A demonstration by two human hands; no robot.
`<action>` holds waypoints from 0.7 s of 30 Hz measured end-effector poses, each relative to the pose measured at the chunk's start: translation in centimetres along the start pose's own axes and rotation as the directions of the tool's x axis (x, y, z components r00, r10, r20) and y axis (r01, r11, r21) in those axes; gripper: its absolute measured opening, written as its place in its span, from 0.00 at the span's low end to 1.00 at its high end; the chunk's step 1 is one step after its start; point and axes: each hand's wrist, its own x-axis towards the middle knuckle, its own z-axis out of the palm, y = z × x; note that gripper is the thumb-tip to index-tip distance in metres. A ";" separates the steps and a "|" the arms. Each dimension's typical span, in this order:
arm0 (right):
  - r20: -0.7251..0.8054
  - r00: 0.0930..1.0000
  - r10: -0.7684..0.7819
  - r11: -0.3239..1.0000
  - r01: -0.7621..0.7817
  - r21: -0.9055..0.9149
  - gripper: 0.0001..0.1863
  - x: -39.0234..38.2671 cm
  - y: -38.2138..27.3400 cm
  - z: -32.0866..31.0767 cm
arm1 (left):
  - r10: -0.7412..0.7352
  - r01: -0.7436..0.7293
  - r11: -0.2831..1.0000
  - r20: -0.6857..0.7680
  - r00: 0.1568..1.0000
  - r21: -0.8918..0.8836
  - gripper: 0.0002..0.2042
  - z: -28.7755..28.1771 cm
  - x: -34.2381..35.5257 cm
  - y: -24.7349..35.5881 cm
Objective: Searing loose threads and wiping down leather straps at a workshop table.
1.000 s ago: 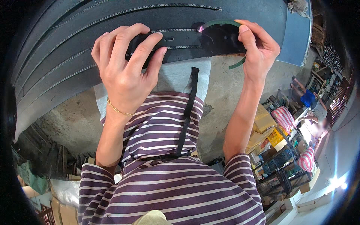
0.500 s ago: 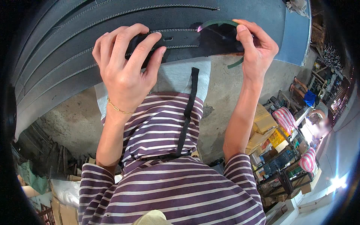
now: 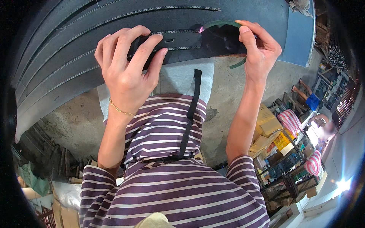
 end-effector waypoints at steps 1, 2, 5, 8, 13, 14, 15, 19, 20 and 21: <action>0.006 1.000 -0.008 1.000 0.008 -0.017 0.06 0.0 0.0 0.0 | -0.008 0.008 1.000 0.011 1.000 0.001 0.12 -0.1 0.0 0.0; 0.011 1.000 -0.016 0.999 0.016 -0.035 0.06 0.0 0.0 -0.1 | -0.006 0.006 1.000 0.011 1.000 0.001 0.12 0.0 0.1 0.1; 0.011 1.000 -0.029 0.999 0.029 -0.018 0.06 0.0 0.0 -0.1 | -0.007 0.007 1.000 0.011 1.000 0.002 0.12 0.0 0.1 0.1; 0.016 0.999 -0.031 0.998 0.032 -0.047 0.06 -0.1 -0.2 0.1 | -0.003 0.003 1.000 0.019 1.000 0.007 0.12 -0.1 0.2 0.2; 0.027 0.999 -0.039 0.999 0.039 -0.013 0.06 -0.1 -0.1 0.2 | -0.005 0.005 1.000 0.025 1.000 0.023 0.11 -0.1 0.2 0.2; 0.034 0.999 -0.031 0.999 0.031 -0.012 0.06 -0.1 -0.2 0.2 | 0.001 -0.002 1.000 0.024 1.000 0.024 0.11 -0.1 0.3 0.3; 0.028 0.999 -0.034 0.999 0.034 -0.010 0.06 -0.1 -0.2 0.2 | 0.002 -0.003 1.000 0.025 1.000 0.028 0.11 -0.1 0.3 0.3; 0.024 0.999 -0.038 0.999 0.039 -0.014 0.06 0.0 0.0 0.0 | 0.004 -0.005 1.000 0.033 0.999 0.030 0.11 -0.1 0.4 0.4; 0.022 0.999 -0.037 0.999 0.037 0.006 0.07 0.1 0.0 0.0 | 0.009 -0.010 0.999 0.032 0.999 0.030 0.11 -0.1 0.4 0.4; 0.018 0.999 -0.040 0.999 0.040 0.008 0.07 0.0 0.0 0.0 | 0.009 -0.010 0.999 0.032 0.999 0.035 0.11 -0.1 0.4 0.4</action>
